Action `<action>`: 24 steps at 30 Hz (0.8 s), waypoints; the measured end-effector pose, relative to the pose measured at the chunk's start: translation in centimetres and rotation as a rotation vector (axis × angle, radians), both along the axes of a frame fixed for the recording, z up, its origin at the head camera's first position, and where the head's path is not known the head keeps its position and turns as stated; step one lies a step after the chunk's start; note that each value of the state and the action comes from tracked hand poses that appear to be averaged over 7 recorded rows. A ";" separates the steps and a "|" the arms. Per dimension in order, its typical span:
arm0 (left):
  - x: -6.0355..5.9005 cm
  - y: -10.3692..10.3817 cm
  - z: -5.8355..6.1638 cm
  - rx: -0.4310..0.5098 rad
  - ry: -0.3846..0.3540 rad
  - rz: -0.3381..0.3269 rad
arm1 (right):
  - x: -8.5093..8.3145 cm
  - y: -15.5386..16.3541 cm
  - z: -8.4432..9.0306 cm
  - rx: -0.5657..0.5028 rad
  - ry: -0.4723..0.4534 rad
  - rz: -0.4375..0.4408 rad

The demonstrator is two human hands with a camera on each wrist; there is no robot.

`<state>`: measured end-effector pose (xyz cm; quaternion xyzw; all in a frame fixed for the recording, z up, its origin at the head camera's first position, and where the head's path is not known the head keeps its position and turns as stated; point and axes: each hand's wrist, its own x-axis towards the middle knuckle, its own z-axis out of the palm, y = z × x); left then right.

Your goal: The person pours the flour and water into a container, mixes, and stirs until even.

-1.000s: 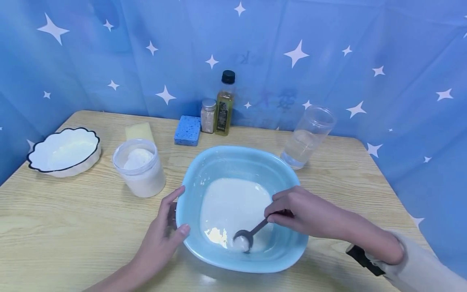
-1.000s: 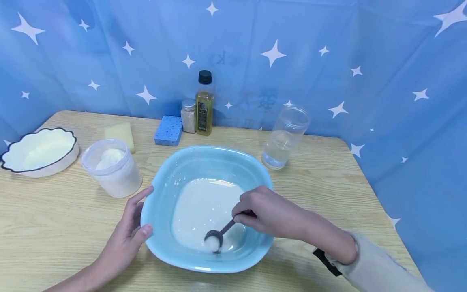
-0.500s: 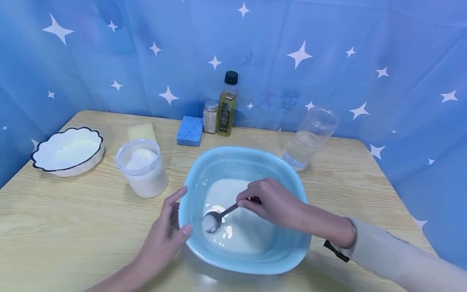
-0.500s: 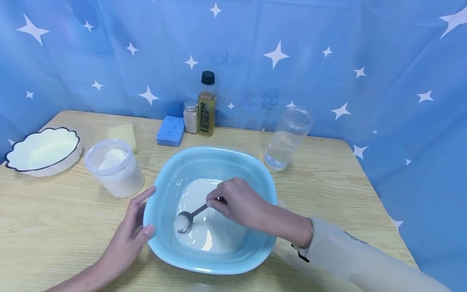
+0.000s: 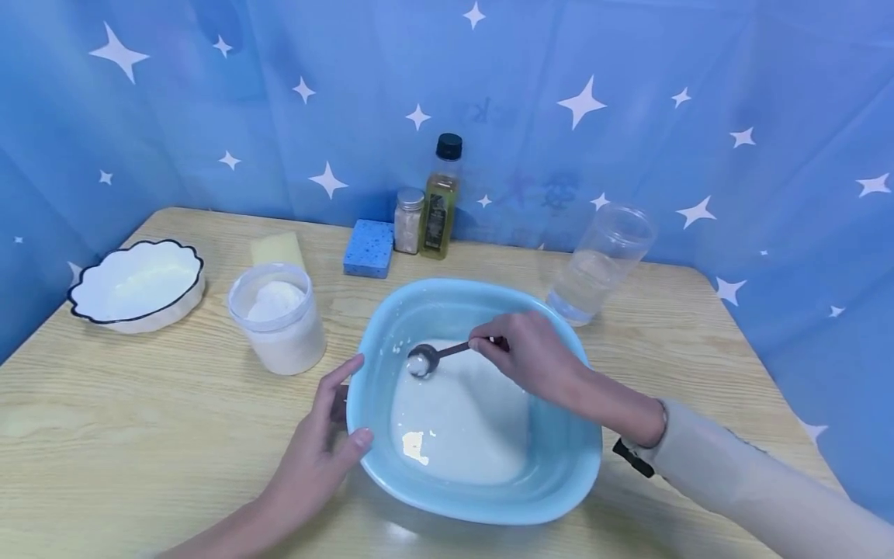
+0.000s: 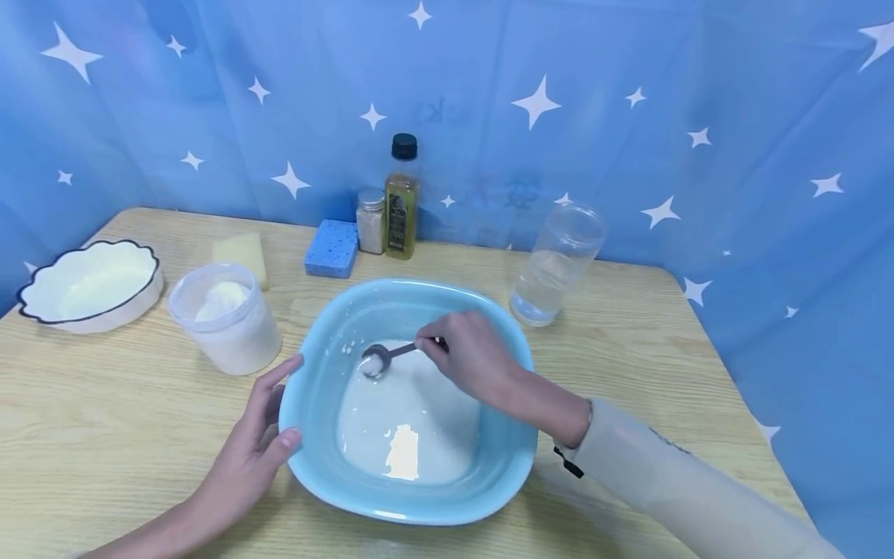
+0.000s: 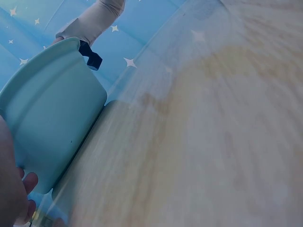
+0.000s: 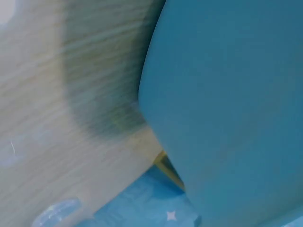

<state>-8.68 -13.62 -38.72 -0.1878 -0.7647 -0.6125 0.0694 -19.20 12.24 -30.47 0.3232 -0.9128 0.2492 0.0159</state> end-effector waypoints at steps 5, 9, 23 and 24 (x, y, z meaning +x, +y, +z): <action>-0.1 0.1 0.2 -0.017 0.004 -0.006 | -0.4 0.9 0.4 0.044 0.063 -0.037; -0.2 0.1 0.3 -0.027 0.005 -0.009 | -0.6 1.9 0.8 0.075 0.052 -0.077; -0.1 0.0 0.2 -0.005 -0.013 0.003 | 0.1 4.6 2.5 0.218 0.042 -0.112; -0.1 -0.1 0.2 -0.003 -0.015 0.001 | 0.3 4.7 2.6 0.221 0.045 -0.109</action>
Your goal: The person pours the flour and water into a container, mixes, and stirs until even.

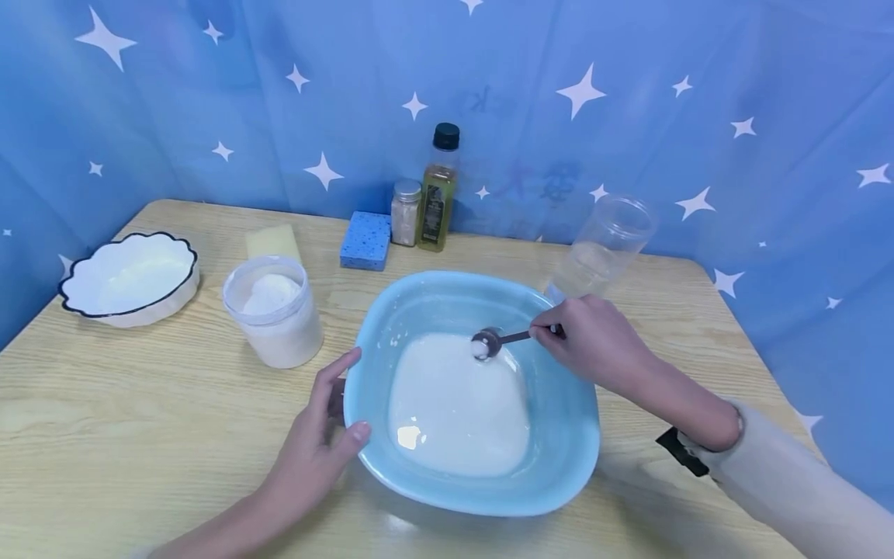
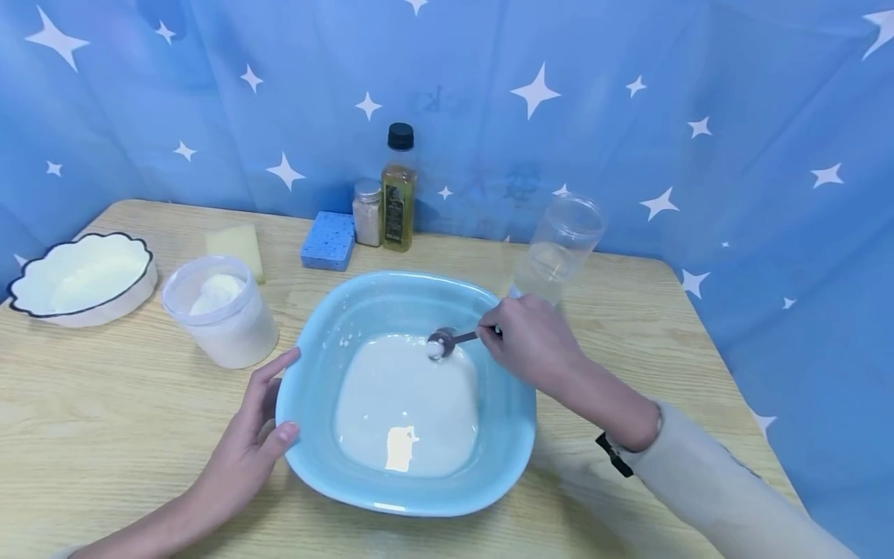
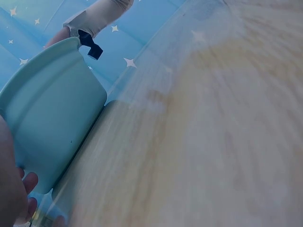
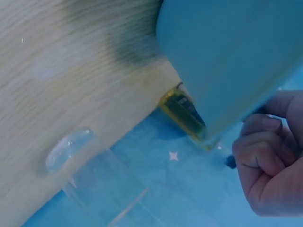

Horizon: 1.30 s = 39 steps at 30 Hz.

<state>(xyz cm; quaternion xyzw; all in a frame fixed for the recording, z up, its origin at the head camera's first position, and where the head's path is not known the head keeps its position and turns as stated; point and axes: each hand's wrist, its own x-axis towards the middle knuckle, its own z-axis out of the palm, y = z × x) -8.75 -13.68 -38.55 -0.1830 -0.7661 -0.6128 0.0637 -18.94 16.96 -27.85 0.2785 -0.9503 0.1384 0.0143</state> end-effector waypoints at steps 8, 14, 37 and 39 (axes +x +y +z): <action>-0.1 -0.1 0.0 0.002 0.007 -0.008 | 1.3 1.0 1.0 0.028 -0.053 0.026; -0.1 -0.2 0.1 0.001 0.016 -0.001 | 1.9 1.7 1.3 0.018 -0.081 0.038; -0.2 -0.1 0.0 -0.016 -0.006 -0.009 | 0.6 1.9 -0.6 -0.112 -0.087 -0.035; -0.2 0.0 0.0 -0.007 0.000 -0.004 | 0.6 2.0 -0.5 -0.094 -0.089 -0.034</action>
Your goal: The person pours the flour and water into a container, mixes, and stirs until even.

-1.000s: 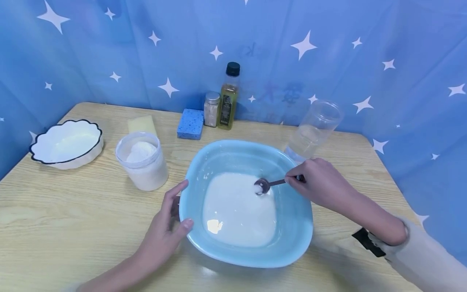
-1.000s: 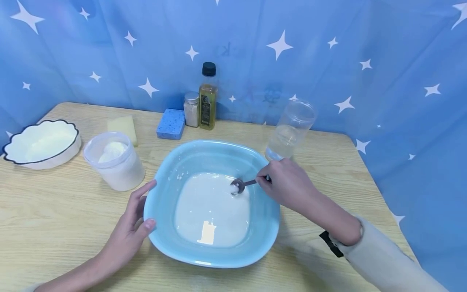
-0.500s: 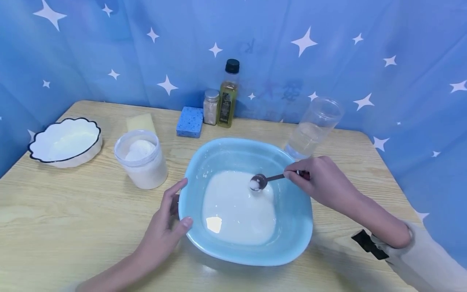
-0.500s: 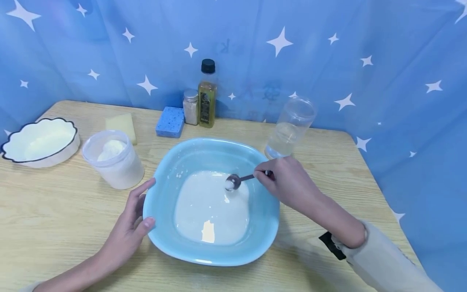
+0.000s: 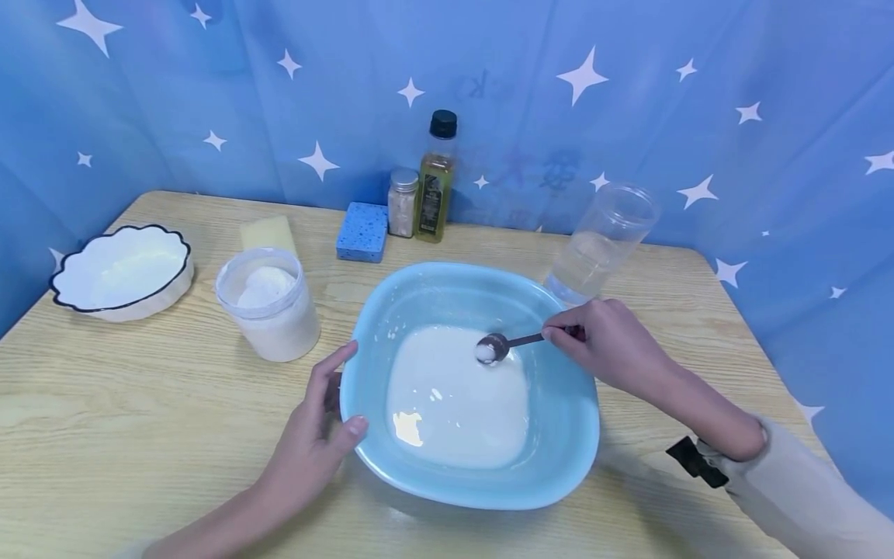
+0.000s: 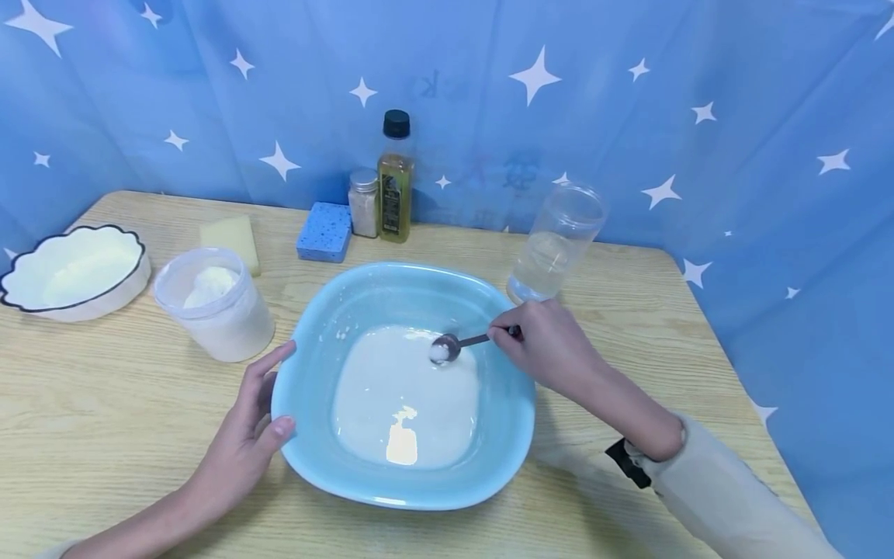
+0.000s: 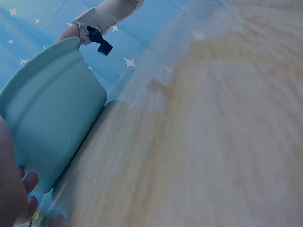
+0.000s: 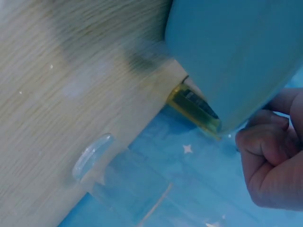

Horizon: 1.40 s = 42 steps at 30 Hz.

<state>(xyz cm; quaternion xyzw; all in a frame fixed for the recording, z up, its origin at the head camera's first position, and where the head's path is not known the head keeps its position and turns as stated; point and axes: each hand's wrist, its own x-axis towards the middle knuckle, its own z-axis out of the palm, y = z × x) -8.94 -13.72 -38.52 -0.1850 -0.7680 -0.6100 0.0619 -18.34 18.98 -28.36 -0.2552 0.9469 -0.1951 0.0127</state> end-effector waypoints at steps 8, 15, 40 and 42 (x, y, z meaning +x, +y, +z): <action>0.0 -0.1 0.0 0.004 -0.010 -0.012 | 0.3 0.3 1.5 0.078 -0.037 0.051; -0.1 -0.1 0.1 -0.002 -0.011 -0.004 | 0.7 1.3 2.4 0.073 -0.182 0.173; 0.0 -0.1 0.1 0.004 0.003 0.001 | 1.3 -5.7 -0.8 -0.080 -0.169 0.321; 0.0 -0.1 0.0 0.004 0.009 0.000 | 0.9 -5.6 -0.8 -0.058 -0.127 0.276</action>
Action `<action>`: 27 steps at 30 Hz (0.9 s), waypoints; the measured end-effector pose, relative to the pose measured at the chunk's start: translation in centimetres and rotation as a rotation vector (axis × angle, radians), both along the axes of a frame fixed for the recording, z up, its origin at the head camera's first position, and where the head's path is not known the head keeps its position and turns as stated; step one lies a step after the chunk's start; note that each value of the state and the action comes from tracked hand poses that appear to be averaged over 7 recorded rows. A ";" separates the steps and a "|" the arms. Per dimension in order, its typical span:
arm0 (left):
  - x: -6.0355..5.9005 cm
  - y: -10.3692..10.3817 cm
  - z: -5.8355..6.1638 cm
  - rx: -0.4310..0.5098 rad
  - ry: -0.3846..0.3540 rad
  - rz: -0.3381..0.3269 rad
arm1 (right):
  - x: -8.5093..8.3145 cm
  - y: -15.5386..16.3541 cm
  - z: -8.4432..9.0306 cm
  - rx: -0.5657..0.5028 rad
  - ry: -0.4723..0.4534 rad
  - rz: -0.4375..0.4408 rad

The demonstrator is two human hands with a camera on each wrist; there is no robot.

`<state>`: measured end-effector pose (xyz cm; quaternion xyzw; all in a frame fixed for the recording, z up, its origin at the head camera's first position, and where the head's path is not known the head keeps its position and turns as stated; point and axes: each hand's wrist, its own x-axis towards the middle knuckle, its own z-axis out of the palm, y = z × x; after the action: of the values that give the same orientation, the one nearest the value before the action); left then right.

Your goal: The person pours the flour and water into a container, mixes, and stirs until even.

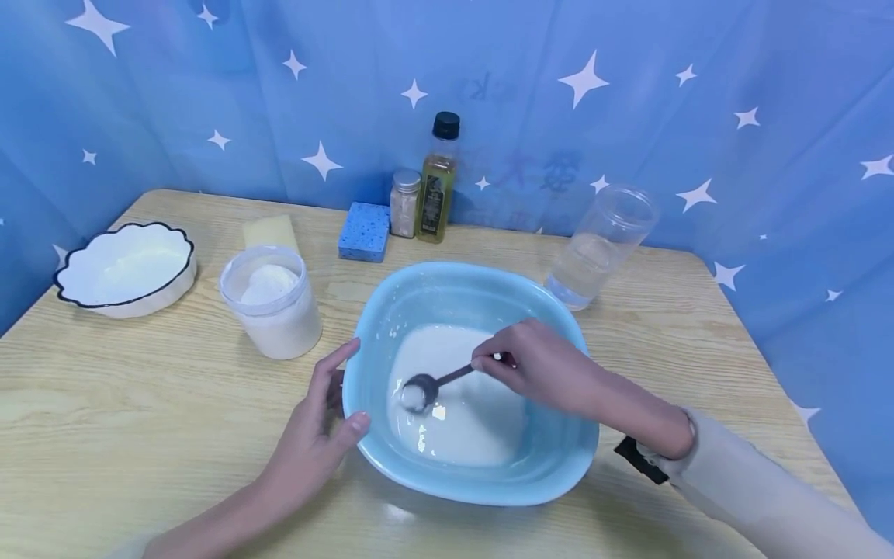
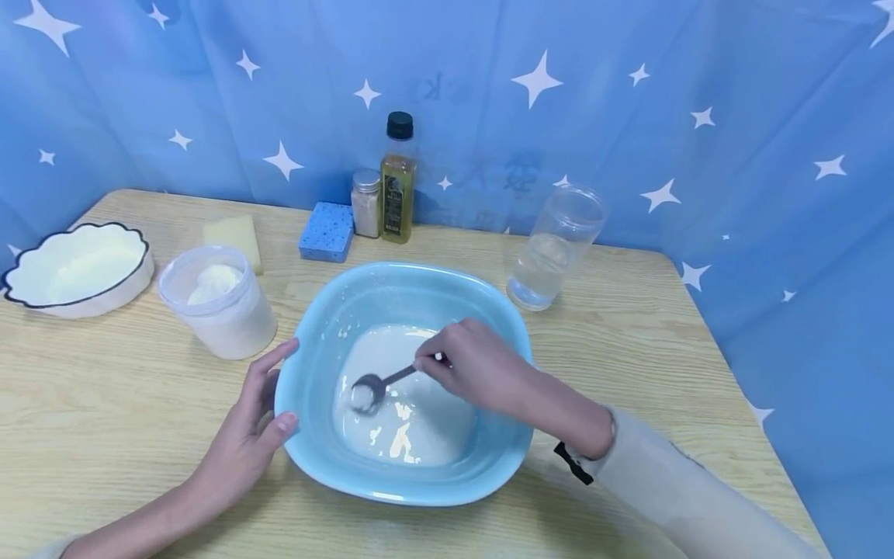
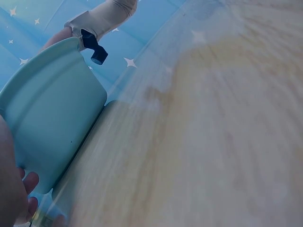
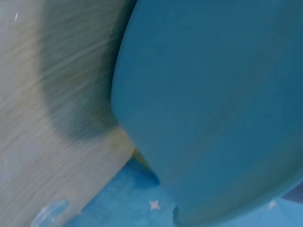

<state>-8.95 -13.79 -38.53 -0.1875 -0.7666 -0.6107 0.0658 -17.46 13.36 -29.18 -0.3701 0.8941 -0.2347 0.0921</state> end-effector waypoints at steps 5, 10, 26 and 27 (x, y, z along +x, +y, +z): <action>0.0 0.1 0.0 -0.003 -0.004 -0.005 | -0.8 1.7 0.9 0.085 0.156 -0.100; 0.0 0.1 0.0 0.001 -0.009 -0.004 | -0.5 3.0 2.9 0.228 0.208 -0.093; 0.0 -0.3 -0.1 -0.086 -0.005 0.028 | 0.6 2.8 5.3 0.256 -0.049 0.241; 0.1 -0.3 -0.1 -0.090 -0.002 0.028 | 0.5 2.8 5.1 0.229 -0.065 0.255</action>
<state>-8.89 -14.06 -38.64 -0.1787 -0.7958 -0.5749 0.0651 -16.91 16.21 -24.06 -0.4599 0.8574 -0.1293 0.1915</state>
